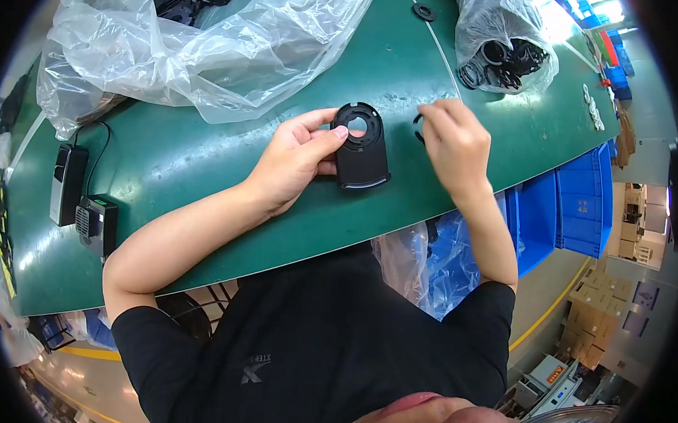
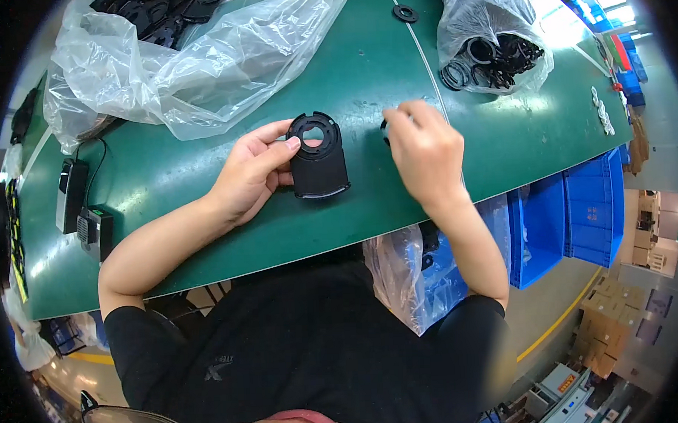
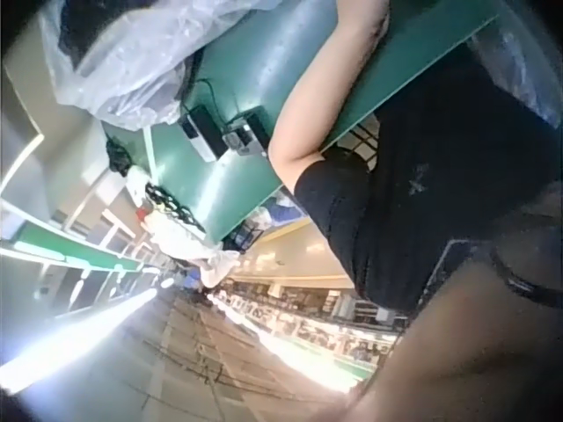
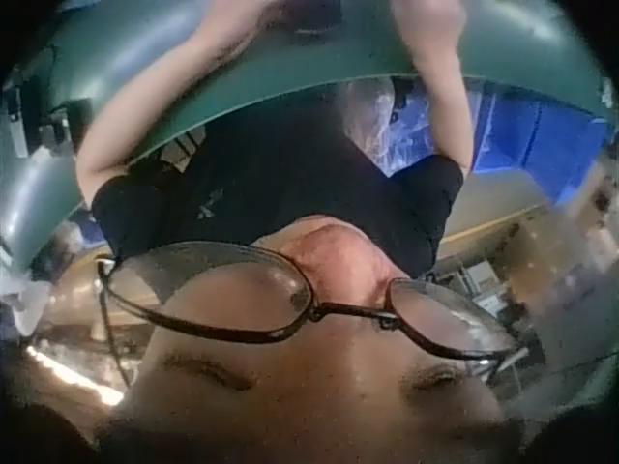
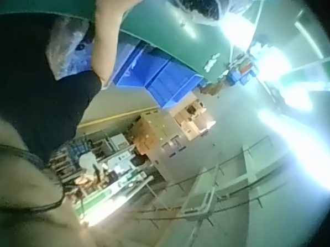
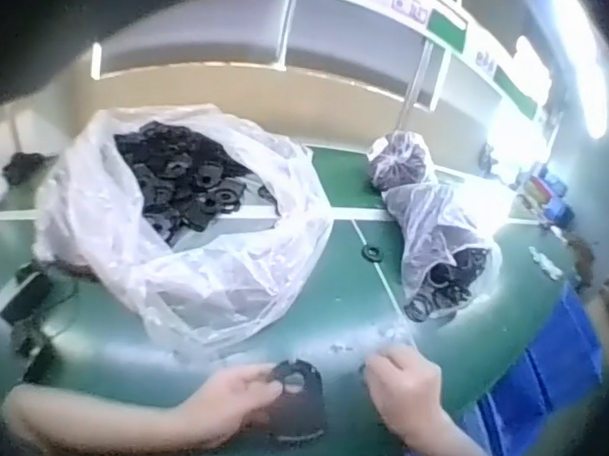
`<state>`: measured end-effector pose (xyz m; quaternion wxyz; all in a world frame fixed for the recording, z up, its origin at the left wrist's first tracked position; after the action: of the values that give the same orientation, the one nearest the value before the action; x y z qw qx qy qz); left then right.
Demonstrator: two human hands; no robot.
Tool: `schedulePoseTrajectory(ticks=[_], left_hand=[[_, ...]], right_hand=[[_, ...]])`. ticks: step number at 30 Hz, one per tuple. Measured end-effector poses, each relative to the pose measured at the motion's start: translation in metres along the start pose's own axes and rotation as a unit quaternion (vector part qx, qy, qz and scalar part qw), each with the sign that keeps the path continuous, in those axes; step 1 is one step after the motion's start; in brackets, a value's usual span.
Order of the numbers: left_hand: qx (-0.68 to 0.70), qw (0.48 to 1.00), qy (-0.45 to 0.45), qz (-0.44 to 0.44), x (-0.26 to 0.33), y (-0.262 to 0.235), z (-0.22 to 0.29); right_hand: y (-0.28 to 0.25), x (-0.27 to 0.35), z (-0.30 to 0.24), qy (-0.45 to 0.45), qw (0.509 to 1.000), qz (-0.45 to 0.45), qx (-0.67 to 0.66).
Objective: The person assembles plastic and rubber components by hand on a factory assembly line.
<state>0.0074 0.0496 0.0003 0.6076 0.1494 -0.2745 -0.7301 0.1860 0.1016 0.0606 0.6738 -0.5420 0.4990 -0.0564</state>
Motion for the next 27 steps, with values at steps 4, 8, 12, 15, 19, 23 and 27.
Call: schedulePoseTrajectory(ticks=[4,8,12,15,19,23,27], left_hand=[[0.001,1.0,0.006,0.009,0.0,-0.002,0.0],[-0.001,1.0,0.006,0.007,-0.001,-0.002,-0.002],[0.003,1.0,0.002,0.002,0.0,0.0,0.0],[0.008,1.0,-0.002,0.003,0.0,-0.001,0.0],[0.007,1.0,-0.001,0.006,0.001,-0.001,0.0],[0.009,1.0,0.0,0.004,0.0,-0.002,-0.001],[0.003,1.0,0.0,-0.001,0.0,0.0,0.0]], right_hand=[[0.006,-0.015,0.031,0.173,0.97,-0.145,-0.093],[0.008,-0.012,0.044,0.244,0.914,-0.238,-0.219],[-0.004,-0.014,0.029,0.18,0.96,-0.087,-0.194],[-0.001,-0.001,-0.002,-0.034,0.999,0.008,-0.037],[0.007,0.009,-0.013,-0.04,0.995,-0.063,-0.067],[-0.003,0.004,-0.009,-0.001,0.986,-0.091,-0.141],[-0.008,0.0,0.009,0.087,0.972,-0.11,-0.186]])
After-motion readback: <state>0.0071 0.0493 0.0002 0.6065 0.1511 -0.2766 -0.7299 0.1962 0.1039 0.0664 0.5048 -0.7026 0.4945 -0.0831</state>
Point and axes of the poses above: each hand's wrist, its own x-axis away from the middle knuckle, its own y-axis out of the palm, z = x × y, the point moved 5 cm from there along -x, towards the middle knuckle, and after that the axes turned 8 degrees about y, right-handed, at the moved point
